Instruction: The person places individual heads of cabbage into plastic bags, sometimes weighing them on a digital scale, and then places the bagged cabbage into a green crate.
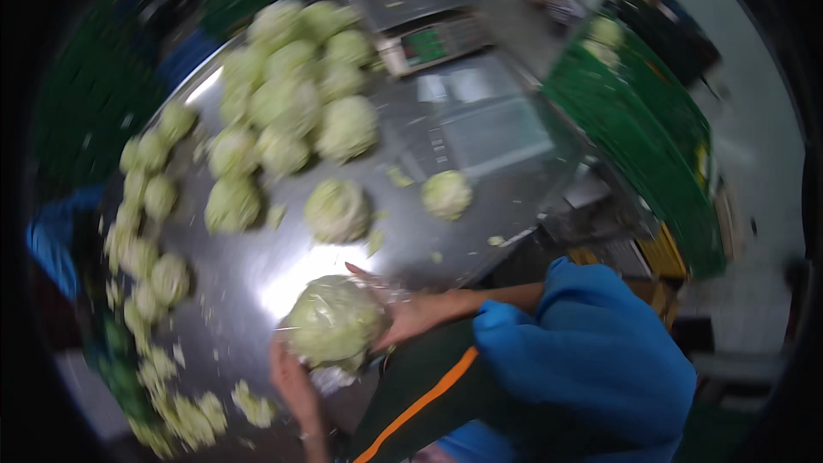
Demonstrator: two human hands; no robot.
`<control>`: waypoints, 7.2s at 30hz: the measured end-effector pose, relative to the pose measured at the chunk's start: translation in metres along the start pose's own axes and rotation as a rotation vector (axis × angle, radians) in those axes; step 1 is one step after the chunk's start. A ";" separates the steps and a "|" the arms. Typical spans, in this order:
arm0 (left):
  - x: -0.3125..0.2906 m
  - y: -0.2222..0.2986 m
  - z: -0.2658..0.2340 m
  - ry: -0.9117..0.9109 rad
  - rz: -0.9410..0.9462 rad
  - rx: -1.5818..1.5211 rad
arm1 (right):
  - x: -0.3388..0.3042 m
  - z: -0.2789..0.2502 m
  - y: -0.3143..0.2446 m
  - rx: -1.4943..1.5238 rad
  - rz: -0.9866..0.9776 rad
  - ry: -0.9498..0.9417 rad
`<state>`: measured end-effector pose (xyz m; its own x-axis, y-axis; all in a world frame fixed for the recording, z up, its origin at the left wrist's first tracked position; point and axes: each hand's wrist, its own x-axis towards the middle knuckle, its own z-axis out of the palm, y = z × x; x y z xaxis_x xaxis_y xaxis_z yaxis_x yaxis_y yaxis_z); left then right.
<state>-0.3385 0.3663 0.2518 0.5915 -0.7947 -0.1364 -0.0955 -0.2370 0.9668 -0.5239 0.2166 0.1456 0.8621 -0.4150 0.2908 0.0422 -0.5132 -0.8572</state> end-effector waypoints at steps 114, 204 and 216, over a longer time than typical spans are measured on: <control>0.193 0.220 0.817 -0.873 1.121 1.307 | -0.302 -0.603 0.217 0.209 0.784 0.750; 0.028 -0.034 0.062 0.490 0.431 0.610 | 0.181 0.076 0.017 0.889 1.151 -0.412; 0.113 -0.093 -0.175 0.944 -0.008 0.169 | 0.410 0.129 -0.017 0.173 0.331 -0.673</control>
<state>-0.1224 0.3962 0.1838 0.9868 -0.0325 0.1589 -0.1593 -0.3763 0.9127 -0.1064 0.1522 0.2250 0.9627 0.0481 -0.2664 -0.2413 -0.2942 -0.9248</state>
